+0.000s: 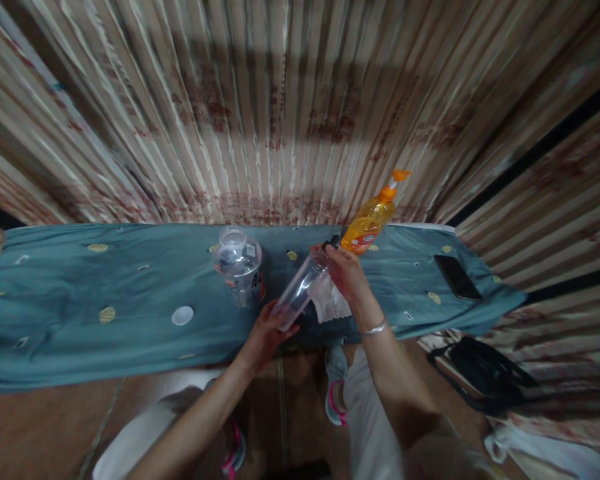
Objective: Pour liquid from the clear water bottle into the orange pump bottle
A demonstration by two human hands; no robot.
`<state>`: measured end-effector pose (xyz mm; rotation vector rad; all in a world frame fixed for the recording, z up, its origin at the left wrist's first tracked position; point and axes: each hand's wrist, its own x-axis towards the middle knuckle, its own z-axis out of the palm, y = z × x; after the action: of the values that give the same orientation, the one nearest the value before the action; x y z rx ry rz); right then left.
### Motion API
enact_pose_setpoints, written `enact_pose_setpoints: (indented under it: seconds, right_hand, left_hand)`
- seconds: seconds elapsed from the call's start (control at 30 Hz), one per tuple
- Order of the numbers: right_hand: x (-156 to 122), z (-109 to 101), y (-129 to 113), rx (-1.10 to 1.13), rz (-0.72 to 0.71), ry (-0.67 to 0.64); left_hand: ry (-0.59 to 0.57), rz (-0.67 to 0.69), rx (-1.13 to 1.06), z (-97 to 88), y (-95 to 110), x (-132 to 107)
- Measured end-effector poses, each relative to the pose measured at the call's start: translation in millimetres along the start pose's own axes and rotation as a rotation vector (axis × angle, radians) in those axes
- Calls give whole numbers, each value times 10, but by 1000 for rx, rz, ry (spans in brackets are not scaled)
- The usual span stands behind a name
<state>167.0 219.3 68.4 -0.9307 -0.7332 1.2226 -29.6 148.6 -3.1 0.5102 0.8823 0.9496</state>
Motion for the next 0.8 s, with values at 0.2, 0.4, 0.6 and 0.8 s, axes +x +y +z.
enact_pose_setpoints:
  seconds: [0.2,0.4,0.6,0.8]
  right_hand:
    - [-60,94,60,-108,-89,29]
    - [-116,258,116,-219,-96,-48]
    - [-69,156,68,-135,-51,-5]
    - [-55,129,53,-190,-38,-72]
  left_hand:
    - [32,359,457,-26,-98,124]
    - [4,471,667,51,-60,134]
    - [-62,418,627,66,-26,115]
    - [-80,461,637,83,-20,113]
